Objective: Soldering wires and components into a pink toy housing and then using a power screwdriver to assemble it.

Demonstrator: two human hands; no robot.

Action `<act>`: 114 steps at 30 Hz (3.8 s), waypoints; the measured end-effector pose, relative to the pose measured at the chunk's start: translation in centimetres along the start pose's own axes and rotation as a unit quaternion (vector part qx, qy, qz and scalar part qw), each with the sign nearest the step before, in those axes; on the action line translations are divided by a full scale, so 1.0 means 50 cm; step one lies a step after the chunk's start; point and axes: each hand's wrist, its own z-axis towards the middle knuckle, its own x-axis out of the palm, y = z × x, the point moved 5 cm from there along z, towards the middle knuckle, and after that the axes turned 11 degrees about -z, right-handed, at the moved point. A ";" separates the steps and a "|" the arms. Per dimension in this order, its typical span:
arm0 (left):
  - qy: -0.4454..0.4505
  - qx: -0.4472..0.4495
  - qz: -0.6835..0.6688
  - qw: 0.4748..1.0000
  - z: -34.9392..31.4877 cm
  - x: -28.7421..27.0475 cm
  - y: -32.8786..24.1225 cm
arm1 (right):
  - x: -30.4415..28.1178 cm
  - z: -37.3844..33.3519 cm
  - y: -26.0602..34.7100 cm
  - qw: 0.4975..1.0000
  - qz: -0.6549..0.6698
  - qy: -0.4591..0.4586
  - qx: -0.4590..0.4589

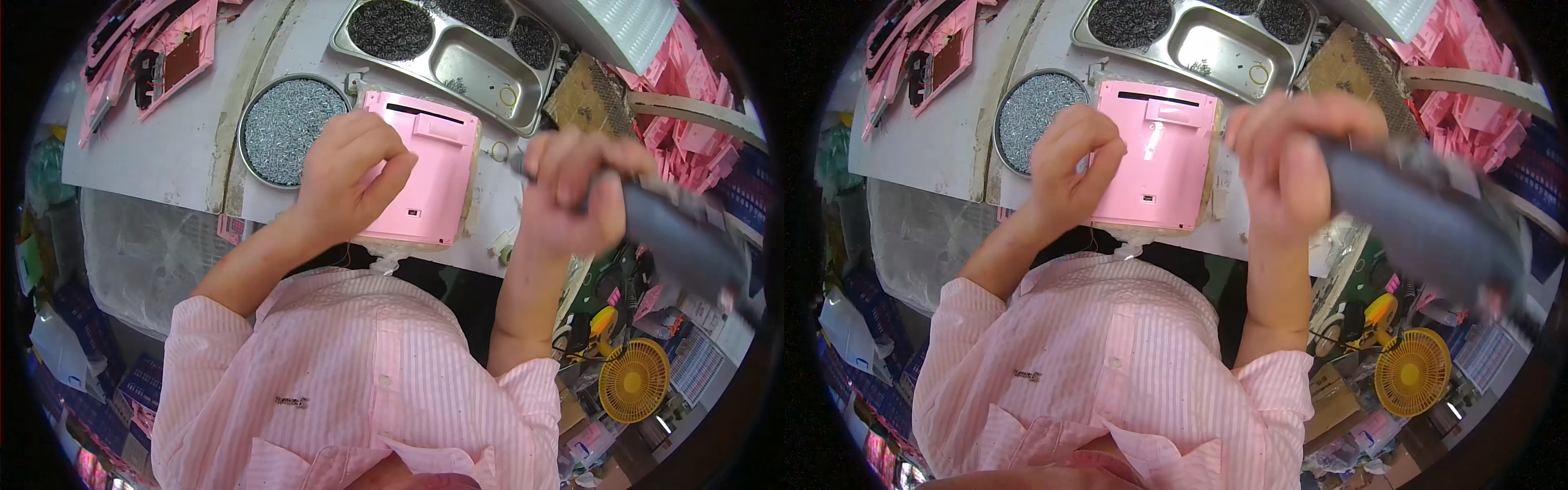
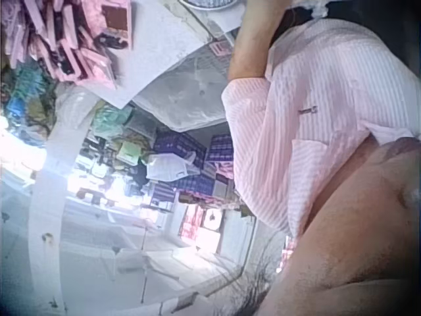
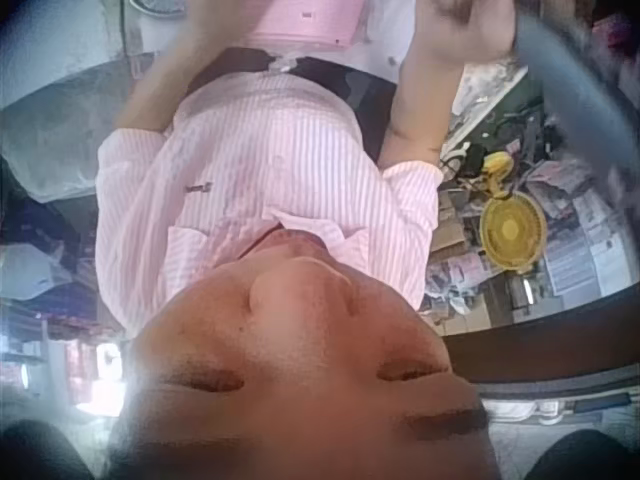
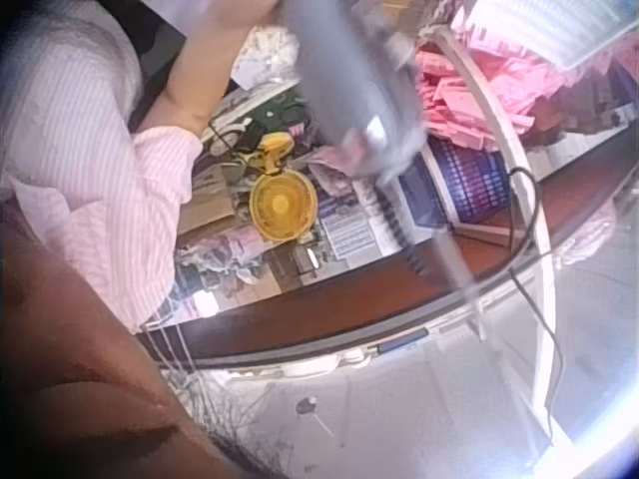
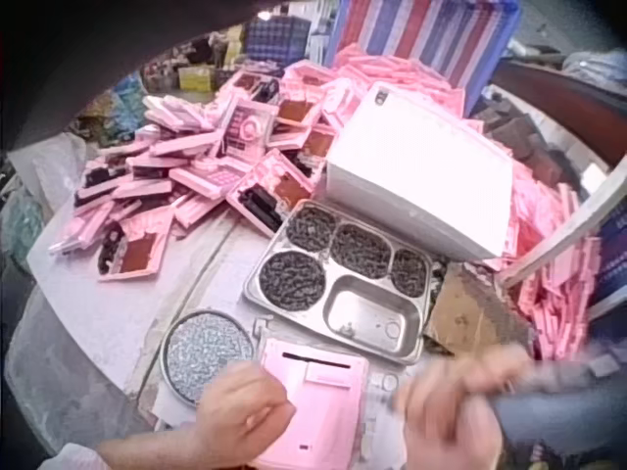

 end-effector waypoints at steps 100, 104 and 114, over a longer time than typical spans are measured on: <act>0.042 -0.006 0.114 0.993 -0.076 -0.113 0.030 | 0.211 -0.018 -0.115 0.975 0.041 0.171 0.132; 0.042 0.006 0.085 0.996 -0.062 -0.108 0.015 | 0.219 -0.010 -0.073 0.970 0.058 0.212 0.104; 0.081 -0.023 0.035 0.996 -0.059 -0.123 -0.030 | 0.198 -0.095 -0.039 0.966 0.092 0.171 0.173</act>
